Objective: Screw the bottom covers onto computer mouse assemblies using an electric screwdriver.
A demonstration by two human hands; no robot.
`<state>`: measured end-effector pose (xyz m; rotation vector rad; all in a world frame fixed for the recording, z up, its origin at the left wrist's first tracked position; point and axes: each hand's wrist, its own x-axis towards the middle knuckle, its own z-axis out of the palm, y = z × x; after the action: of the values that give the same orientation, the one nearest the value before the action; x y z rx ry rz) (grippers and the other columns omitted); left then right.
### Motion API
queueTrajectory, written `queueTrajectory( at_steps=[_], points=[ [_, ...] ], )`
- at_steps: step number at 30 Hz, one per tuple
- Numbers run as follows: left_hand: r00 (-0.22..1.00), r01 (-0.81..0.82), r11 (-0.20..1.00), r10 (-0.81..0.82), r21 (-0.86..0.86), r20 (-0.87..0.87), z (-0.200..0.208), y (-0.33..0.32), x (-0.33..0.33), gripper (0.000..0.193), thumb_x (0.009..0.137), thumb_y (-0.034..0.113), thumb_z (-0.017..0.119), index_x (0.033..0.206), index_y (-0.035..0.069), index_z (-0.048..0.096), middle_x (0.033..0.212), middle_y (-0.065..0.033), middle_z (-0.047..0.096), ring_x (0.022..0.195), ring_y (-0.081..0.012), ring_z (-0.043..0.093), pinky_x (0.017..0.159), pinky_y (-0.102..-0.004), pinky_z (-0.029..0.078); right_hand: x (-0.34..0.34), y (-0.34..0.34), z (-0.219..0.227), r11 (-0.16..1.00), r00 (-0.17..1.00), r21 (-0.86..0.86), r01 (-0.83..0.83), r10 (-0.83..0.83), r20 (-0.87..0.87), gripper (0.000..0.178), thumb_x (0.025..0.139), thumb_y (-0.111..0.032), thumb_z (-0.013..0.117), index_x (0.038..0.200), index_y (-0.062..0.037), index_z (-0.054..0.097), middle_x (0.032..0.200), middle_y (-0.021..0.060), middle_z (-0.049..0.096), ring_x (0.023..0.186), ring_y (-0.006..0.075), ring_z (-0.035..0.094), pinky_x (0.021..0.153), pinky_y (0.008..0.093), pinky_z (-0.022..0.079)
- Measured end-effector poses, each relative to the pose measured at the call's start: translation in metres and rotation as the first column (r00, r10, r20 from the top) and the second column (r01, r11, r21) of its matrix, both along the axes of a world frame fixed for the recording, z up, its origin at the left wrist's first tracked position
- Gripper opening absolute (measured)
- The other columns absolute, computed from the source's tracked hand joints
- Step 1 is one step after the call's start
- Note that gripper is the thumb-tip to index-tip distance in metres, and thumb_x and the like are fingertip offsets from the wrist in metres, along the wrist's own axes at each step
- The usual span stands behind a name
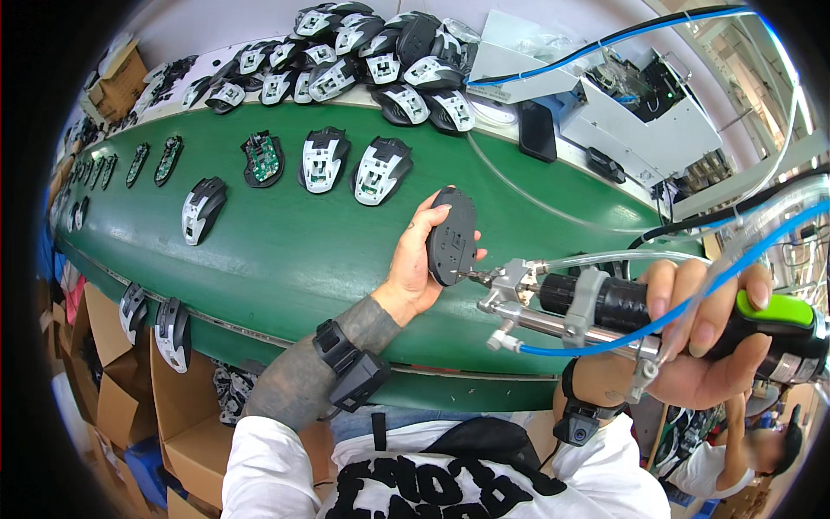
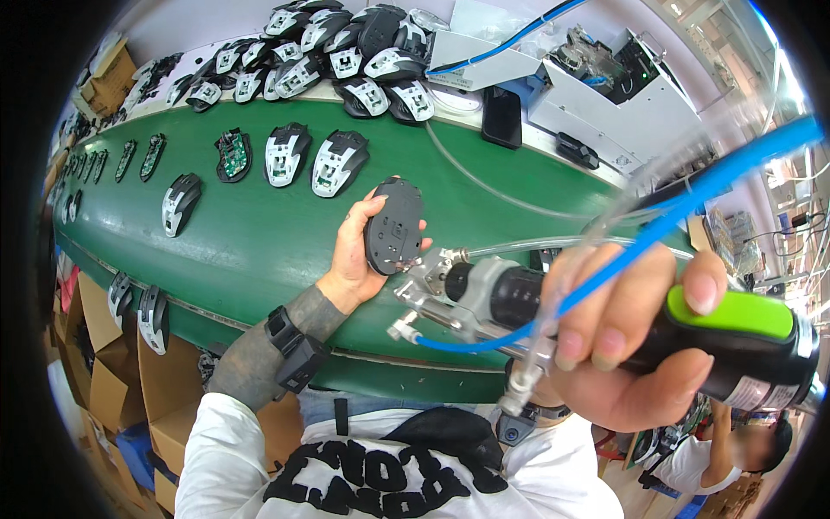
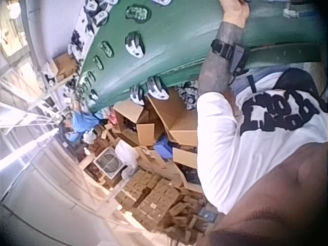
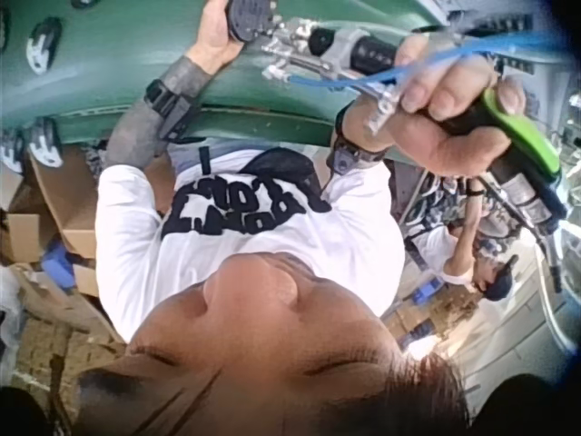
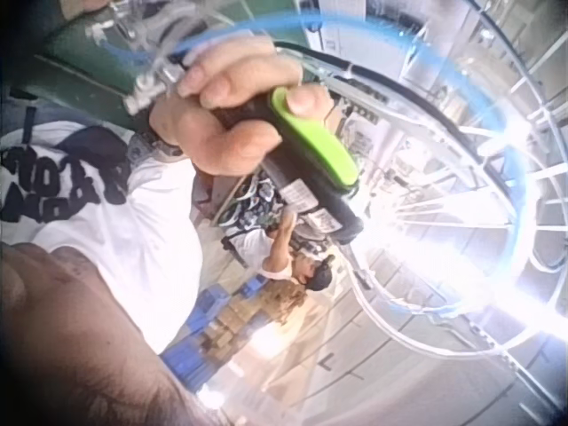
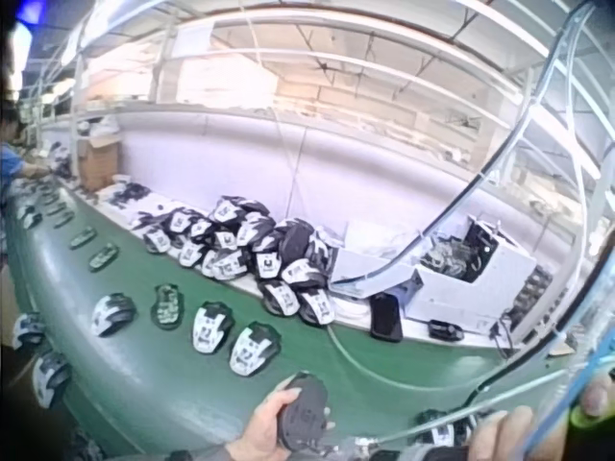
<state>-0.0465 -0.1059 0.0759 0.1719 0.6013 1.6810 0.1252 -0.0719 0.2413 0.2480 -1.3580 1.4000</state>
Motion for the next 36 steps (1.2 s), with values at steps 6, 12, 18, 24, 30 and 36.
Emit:
queueTrajectory(
  at_steps=[6,12,18,24,30,36],
  points=[
    [0.998,0.063,0.996,-0.065,0.059,0.027,0.004,-0.001,0.002,0.05,0.087,0.03,0.047,0.132,0.013,0.036,0.109,-0.0124,0.049,0.09,-0.0237,0.058,0.073,-0.0414,0.054,-0.012,-0.009,0.002,0.998,0.998,-0.043,-0.054,0.054,-0.009,0.03,0.091,-0.031,0.049,0.11,-0.0093,0.039,0.07,0.0005,0.05,0.06,0.0132,0.049,0.065,0.0307,0.039],
    [0.996,0.076,0.993,-0.081,0.095,0.048,0.008,-0.006,0.0,0.049,0.087,0.028,0.047,0.132,0.012,0.036,0.11,-0.0129,0.05,0.09,-0.0236,0.058,0.073,-0.0408,0.055,-0.012,-0.009,0.002,1.0,1.0,-0.025,-0.002,0.002,-0.005,0.034,0.091,-0.036,0.048,0.113,-0.0116,0.038,0.074,0.0013,0.052,0.059,0.0132,0.053,0.059,0.0299,0.044],
    [0.995,0.052,0.992,-0.061,0.118,0.074,0.015,-0.013,0.005,0.048,0.087,0.026,0.047,0.132,0.01,0.036,0.11,-0.0124,0.051,0.089,-0.0231,0.059,0.074,-0.0404,0.055,-0.019,-0.015,0.004,1.0,1.0,-0.012,0.002,-0.002,-0.005,0.034,0.092,-0.035,0.048,0.113,-0.0116,0.037,0.073,0.0005,0.052,0.06,0.0131,0.053,0.057,0.0272,0.042],
    [-0.008,-0.187,0.969,0.164,0.163,-0.986,0.012,0.005,-0.031,0.028,0.087,0.027,0.055,0.106,0.007,0.061,0.114,-0.0166,0.053,0.106,-0.0301,0.051,0.092,-0.041,0.041,0.003,-0.006,0.024,0.995,0.991,-0.062,-0.082,0.088,0.104,0.029,0.091,-0.027,0.049,0.11,-0.0072,0.039,0.069,0.0012,0.048,0.06,0.0125,0.048,0.064,0.0296,0.037],
    [-0.608,-0.381,0.888,-0.029,0.259,-0.793,-0.021,0.003,-0.083,0.055,0.074,0.028,0.07,0.123,0.015,0.047,0.124,-0.0228,0.04,0.114,-0.0394,0.042,0.092,-0.0449,0.04,0.007,-0.004,0.027,0.999,0.999,-0.034,-0.003,0.005,0.043,0.034,0.092,-0.031,0.045,0.113,-0.0057,0.035,0.071,0.0021,0.049,0.056,0.0131,0.052,0.06,0.0286,0.042],
    [-0.495,-0.269,0.959,-0.053,0.095,-0.867,0.005,0.0,-0.057,0.05,0.068,0.024,0.074,0.109,0.012,0.049,0.1,-0.0154,0.044,0.09,-0.0351,0.052,0.079,-0.043,0.045,0.001,-0.002,0.029,0.993,0.994,-0.056,0.106,-0.107,-0.006,0.033,0.093,-0.031,0.042,0.112,-0.0053,0.038,0.068,0.0022,0.046,0.051,0.0114,0.043,0.055,0.0277,0.04]
  ],
)
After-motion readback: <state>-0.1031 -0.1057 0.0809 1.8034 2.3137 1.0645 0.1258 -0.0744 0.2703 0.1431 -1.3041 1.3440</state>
